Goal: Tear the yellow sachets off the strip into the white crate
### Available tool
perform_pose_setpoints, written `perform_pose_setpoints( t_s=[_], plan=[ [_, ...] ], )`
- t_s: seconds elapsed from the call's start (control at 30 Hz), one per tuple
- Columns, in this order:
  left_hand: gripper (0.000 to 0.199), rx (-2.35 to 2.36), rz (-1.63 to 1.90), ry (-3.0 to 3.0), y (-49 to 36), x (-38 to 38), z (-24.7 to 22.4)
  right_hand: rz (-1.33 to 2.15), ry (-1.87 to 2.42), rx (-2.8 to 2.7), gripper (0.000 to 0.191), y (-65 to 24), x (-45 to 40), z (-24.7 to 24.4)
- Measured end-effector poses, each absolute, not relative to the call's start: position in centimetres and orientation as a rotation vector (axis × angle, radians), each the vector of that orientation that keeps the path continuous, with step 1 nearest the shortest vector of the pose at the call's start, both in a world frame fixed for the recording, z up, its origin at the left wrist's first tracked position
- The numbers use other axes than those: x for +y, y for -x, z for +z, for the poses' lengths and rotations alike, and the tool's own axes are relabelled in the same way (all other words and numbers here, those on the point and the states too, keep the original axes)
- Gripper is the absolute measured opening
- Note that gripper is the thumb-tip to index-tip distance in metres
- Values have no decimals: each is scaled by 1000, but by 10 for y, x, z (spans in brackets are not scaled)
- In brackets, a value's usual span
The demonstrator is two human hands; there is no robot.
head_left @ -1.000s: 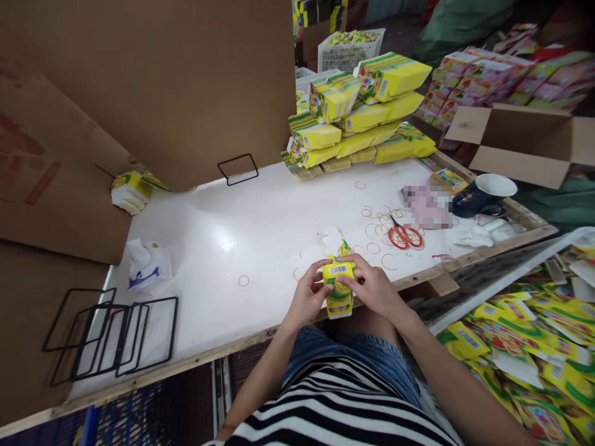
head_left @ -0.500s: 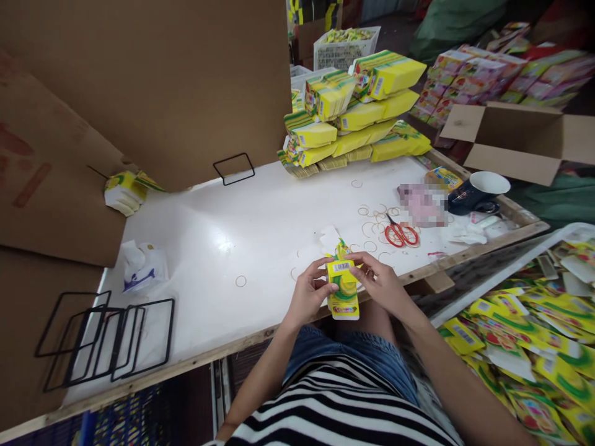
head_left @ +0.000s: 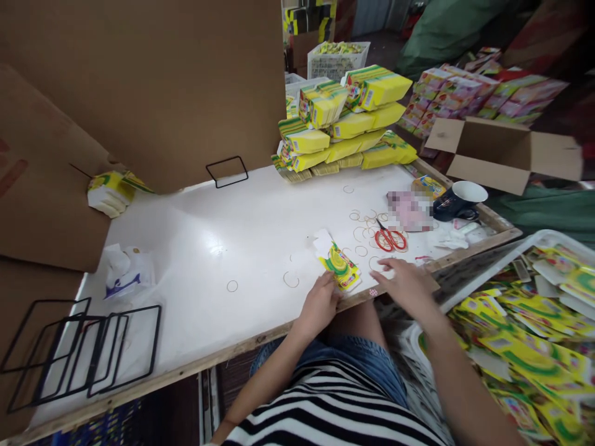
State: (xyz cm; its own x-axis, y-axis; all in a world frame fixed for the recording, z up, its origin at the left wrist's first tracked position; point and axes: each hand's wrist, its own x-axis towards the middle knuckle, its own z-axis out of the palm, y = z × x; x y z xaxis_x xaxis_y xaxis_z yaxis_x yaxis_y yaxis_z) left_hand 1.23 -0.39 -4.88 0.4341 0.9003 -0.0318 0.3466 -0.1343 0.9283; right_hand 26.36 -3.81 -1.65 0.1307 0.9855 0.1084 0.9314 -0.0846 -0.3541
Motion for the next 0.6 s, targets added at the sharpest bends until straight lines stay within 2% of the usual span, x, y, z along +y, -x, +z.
perform_pose_setpoints(
  t_s=[0.13,0.3,0.6],
  plan=[
    [26,1092,642,-1837,-13,-7,-54,401,2168,-1701,26,-201,6,-57],
    [26,1102,566,-1952,-11,-8,-51,448,2146,-1704,10,-178,16,-68],
    [27,1118,469,-1969,-12,-8,-45,477,2163,-1485,26,-180,15,-76]
  ],
)
